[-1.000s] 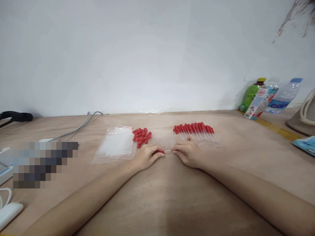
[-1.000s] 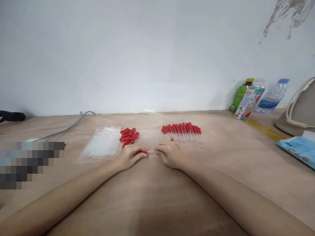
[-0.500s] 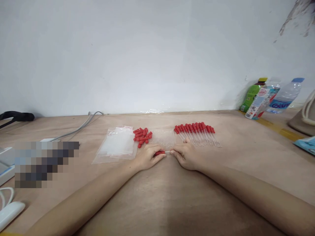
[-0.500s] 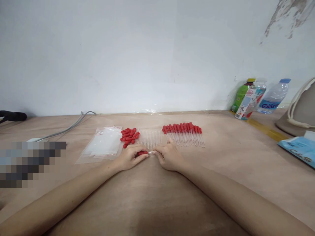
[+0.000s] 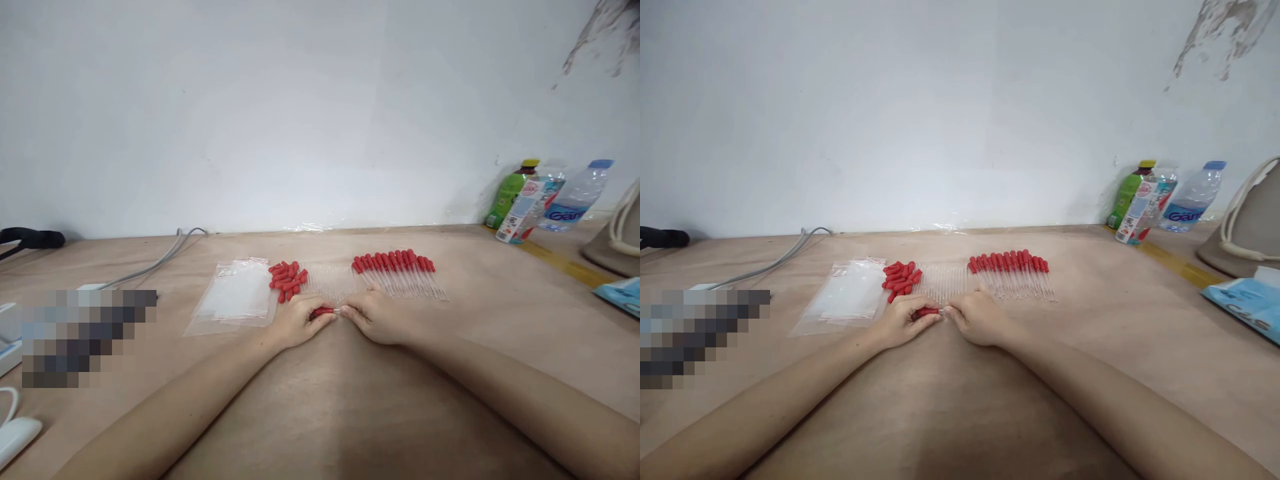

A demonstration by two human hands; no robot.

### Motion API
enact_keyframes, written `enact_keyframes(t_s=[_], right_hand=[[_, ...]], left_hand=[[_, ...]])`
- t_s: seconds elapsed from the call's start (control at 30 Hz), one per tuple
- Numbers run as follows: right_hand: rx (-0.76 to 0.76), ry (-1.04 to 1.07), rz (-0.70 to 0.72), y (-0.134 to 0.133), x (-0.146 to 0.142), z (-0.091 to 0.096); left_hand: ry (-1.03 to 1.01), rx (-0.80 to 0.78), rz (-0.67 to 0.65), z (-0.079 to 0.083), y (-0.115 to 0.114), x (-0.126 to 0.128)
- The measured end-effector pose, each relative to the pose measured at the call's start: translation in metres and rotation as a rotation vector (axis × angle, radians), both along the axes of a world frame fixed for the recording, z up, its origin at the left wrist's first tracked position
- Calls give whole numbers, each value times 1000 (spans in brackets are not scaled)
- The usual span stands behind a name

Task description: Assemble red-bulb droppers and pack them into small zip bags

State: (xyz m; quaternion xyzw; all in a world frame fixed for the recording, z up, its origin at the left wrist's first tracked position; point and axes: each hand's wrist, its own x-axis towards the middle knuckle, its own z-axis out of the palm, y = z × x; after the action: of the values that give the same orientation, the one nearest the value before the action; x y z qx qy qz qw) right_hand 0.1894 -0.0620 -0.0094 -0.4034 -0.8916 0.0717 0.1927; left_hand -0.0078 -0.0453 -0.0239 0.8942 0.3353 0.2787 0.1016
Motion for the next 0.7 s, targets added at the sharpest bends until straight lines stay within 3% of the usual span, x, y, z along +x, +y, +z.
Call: enact_keyframes(t_s=[0.13,0.3,0.47,0.7], right_hand=[[-22,-10,1,1,11,17],[-266,183,-318,25,36,30],[-106,112,-711,57,45,23],[-54,-7,-812,71,39,4]], left_hand=[[-87,10,88,1,0,-3],[-65,-30,129,0,-2,-5],[50,-78,120,-1,0,-3],[40,-95,82,1,1,-4]])
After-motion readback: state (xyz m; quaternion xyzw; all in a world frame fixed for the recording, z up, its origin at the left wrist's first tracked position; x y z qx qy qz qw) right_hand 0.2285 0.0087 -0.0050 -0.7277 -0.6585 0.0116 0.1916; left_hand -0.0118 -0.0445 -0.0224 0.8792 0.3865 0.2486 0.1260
